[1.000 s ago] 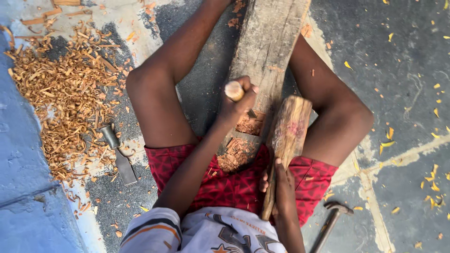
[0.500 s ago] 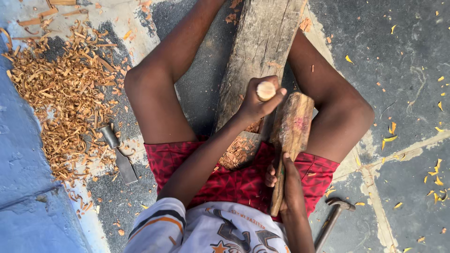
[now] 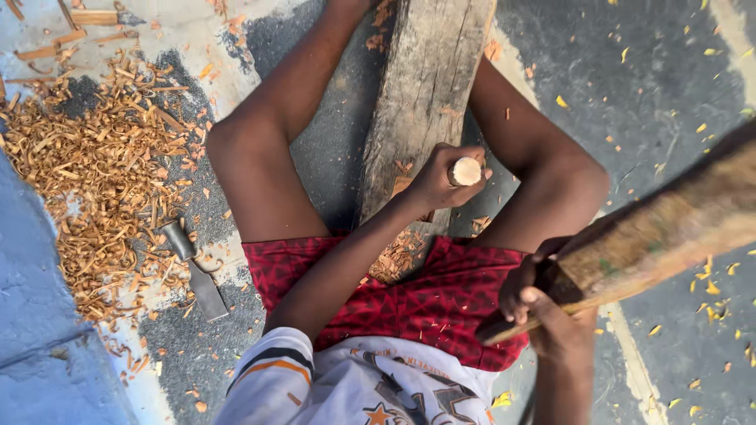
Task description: The person sits on the ground and uses a wooden mallet to strike a chisel, carving a rectangular recess into a large log. They repeatedly chip away wood, creating a pile of shavings, and occasionally clear the debris from the work area with their hands.
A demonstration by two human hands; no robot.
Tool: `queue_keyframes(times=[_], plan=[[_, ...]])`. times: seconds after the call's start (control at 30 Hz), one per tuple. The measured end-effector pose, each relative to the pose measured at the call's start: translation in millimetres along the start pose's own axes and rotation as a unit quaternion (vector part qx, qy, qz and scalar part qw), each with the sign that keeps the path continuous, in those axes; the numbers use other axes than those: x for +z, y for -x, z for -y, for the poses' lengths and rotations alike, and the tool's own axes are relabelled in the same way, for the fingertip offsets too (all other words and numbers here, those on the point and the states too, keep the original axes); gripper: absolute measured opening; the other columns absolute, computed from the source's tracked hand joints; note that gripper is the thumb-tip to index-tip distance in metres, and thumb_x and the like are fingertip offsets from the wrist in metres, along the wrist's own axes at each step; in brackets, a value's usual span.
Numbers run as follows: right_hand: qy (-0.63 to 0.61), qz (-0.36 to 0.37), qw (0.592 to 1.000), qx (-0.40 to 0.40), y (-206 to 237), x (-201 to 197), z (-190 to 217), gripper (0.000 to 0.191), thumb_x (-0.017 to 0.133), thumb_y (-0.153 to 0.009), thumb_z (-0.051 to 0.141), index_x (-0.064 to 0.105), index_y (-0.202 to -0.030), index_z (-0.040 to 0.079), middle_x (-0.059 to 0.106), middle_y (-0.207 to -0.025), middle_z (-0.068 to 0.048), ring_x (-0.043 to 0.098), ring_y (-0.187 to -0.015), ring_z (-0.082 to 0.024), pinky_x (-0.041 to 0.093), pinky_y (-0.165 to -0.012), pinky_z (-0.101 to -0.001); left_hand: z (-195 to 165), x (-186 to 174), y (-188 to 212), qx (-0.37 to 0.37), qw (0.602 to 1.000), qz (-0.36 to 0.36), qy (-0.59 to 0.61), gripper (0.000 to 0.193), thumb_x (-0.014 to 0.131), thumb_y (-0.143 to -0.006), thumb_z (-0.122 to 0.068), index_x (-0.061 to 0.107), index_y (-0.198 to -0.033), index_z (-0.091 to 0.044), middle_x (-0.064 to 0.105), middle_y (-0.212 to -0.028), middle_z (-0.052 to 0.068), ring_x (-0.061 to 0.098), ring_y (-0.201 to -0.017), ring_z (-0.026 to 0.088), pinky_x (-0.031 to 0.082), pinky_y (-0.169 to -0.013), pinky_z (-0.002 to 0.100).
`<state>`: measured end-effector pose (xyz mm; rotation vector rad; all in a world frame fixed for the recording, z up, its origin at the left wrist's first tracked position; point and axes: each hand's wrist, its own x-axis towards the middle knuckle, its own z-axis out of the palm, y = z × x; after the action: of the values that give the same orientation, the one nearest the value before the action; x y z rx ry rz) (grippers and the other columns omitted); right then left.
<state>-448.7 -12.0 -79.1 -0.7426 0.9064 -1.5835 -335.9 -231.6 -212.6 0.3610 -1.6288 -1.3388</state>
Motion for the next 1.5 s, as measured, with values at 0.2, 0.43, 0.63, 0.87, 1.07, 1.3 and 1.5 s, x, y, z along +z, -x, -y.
queue_keyframes(times=[0.2, 0.43, 0.63, 0.87, 1.07, 1.3, 1.5], plan=[[0.204, -0.11, 0.972, 0.048, 18.3, 12.5, -37.8, 0.039, 0.073, -0.078, -0.001, 0.049, -0.109, -0.002, 0.06, -0.071, -0.011, 0.061, -0.053, -0.019, 0.054, -0.049, -0.0311, 40.2, 9.9, 9.0, -0.054, 0.999, 0.005, 0.006, 0.035, 0.081, -0.087, -0.018, 0.069, -0.114, 0.002, 0.073, -0.086, 0.003, 0.068, -0.082, 0.01, 0.056, -0.074, 0.029], [0.275, -0.138, 0.944, 0.12, 22.6, 33.9, -27.0, 0.025, 0.078, -0.081, 0.001, 0.059, -0.096, -0.003, 0.059, -0.064, -0.009, 0.058, -0.049, -0.017, 0.049, -0.046, -0.0293, 65.9, 23.4, -5.9, 0.033, 0.986, 0.117, -0.116, 0.034, 0.091, -0.078, -0.024, 0.077, -0.106, -0.007, 0.079, -0.095, 0.007, 0.074, -0.09, 0.008, 0.057, -0.081, 0.03], [0.241, -0.102, 0.96, -0.1, 24.9, 42.2, 35.6, 0.022, 0.075, -0.094, 0.001, 0.056, -0.106, -0.001, 0.064, -0.081, -0.009, 0.064, -0.065, -0.015, 0.055, -0.06, -0.027, 44.1, 14.7, -11.9, -0.016, 0.999, 0.042, -0.012, 0.032, 0.083, -0.086, -0.017, 0.067, -0.109, -0.004, 0.072, -0.086, 0.004, 0.066, -0.083, 0.007, 0.055, -0.077, 0.029], [0.2, -0.197, 0.947, 0.155, -2.2, 8.6, -39.2, 0.041, 0.068, -0.082, 0.003, 0.055, -0.12, 0.009, 0.069, -0.086, -0.009, 0.065, -0.061, -0.016, 0.056, -0.051, -0.0287, 47.1, 15.0, -20.8, 0.007, 0.999, 0.038, 0.027, 0.027, 0.08, -0.084, -0.011, 0.067, -0.106, -0.002, 0.071, -0.094, 0.003, 0.063, -0.092, 0.008, 0.054, -0.082, 0.031], [0.19, -0.146, 0.967, 0.088, 16.5, 3.3, 32.1, 0.034, 0.071, -0.09, 0.011, 0.058, -0.119, 0.001, 0.068, -0.091, -0.011, 0.061, -0.065, -0.014, 0.053, -0.053, -0.0266, 46.1, 11.2, -25.2, -0.039, 0.995, 0.063, 0.066, 0.014, 0.076, -0.089, -0.013, 0.068, -0.098, -0.005, 0.07, -0.088, 0.002, 0.064, -0.086, 0.007, 0.055, -0.079, 0.031], [0.257, -0.085, 0.943, -0.194, -11.1, -9.8, 71.1, 0.011, 0.064, -0.104, -0.002, 0.054, -0.108, -0.001, 0.056, -0.087, -0.009, 0.054, -0.068, -0.016, 0.054, -0.069, -0.0311, 49.3, 14.6, -28.7, -0.059, 0.995, 0.049, 0.059, 0.016, 0.076, -0.09, -0.015, 0.068, -0.1, -0.005, 0.07, -0.086, 0.001, 0.064, -0.085, 0.007, 0.055, -0.078, 0.031], [0.42, -0.139, 0.896, 0.032, -2.2, -12.2, -12.7, 0.027, 0.07, -0.092, 0.001, 0.058, -0.117, -0.002, 0.064, -0.094, -0.014, 0.061, -0.074, -0.02, 0.049, -0.065, -0.034, 77.3, 23.6, -31.1, 0.04, 0.998, 0.034, 0.026, 0.028, 0.078, -0.087, -0.018, 0.068, -0.109, -0.004, 0.072, -0.102, 0.006, 0.066, -0.097, 0.011, 0.054, -0.086, 0.032]])
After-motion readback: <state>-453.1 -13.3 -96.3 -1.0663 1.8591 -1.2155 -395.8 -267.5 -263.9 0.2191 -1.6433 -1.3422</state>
